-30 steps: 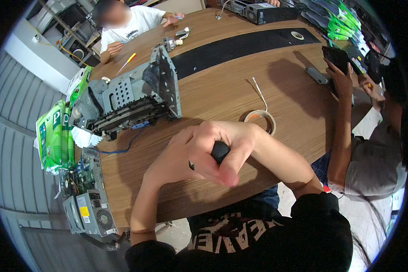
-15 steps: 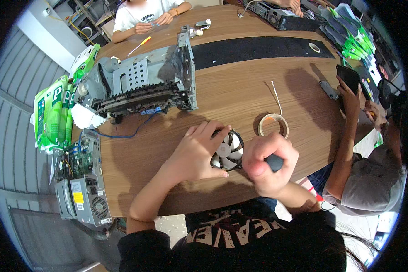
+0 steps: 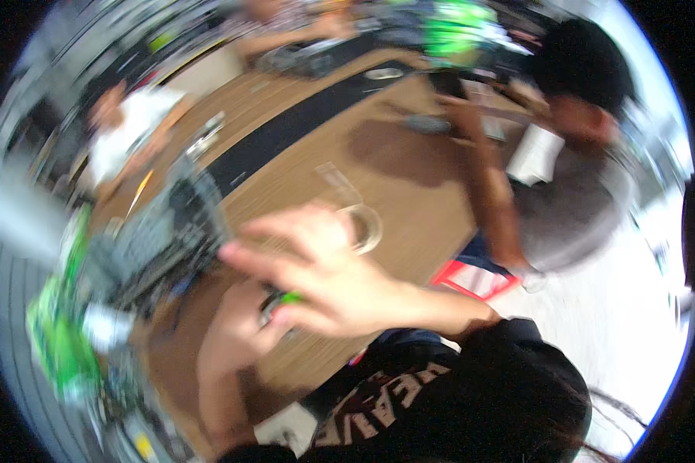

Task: The person uses a screwdriver to loosen and remove screws from a computer fan and heatsink assembly.

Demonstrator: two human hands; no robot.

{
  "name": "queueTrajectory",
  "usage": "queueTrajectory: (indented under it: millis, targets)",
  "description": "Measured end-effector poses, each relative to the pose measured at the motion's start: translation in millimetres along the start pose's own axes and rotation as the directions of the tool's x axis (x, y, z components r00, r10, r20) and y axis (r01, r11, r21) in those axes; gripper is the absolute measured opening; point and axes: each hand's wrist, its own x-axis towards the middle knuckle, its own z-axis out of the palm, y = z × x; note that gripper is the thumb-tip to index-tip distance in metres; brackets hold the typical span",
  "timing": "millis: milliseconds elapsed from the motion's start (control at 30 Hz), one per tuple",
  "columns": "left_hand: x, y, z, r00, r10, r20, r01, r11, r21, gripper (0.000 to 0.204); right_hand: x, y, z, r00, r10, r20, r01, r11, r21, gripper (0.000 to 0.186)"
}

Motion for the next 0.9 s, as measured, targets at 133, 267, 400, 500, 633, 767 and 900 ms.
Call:
queueTrajectory:
  millis: [133, 267, 400, 500, 633, 767, 900]
  targets:
    - [44, 18, -13, 0.975, 0.103, 0.195, -0.083, 0.991, -0.107, 0.032, -81, 16, -16, 0.918, 0.069, -0.391, 0.052, 0.955, 0.292, 0.029]
    - [78, 15, -33, 0.846, 0.029, 0.533, 0.022, 0.996, -0.089, 0.025, -226, 21, 6, 0.628, 0.668, -0.401, -0.561, 0.745, 0.361, 0.014]
    - [82, -10, -50, 0.773, -0.013, 0.634, 0.071, 0.995, -0.066, 0.028, -378, -4, 37, -0.199, 0.980, 0.028, -0.956, -0.187, -0.228, 0.045]
    - [90, -20, -47, 0.744, 0.195, 0.640, -0.097, 0.978, -0.185, 0.028, -439, -32, 54, -0.232, 0.961, 0.153, -0.942, -0.261, 0.210, 0.044]
    - [98, -17, -39, 0.615, -0.045, 0.787, 0.102, 0.994, -0.023, 0.025, -449, -55, 46, -0.135, 0.991, 0.000, -0.973, -0.133, 0.191, 0.050]
    - [85, -9, -41, 0.799, 0.100, 0.592, 0.022, 0.981, -0.194, 0.023, -448, -74, 23, -0.439, 0.746, 0.500, -0.233, -0.632, 0.739, 0.043]
    - [85, 0, -48, 0.761, 0.010, 0.649, 0.059, 0.995, -0.084, 0.023, -481, -89, 22, -0.387, 0.537, 0.750, -0.401, -0.830, 0.387, 0.032]
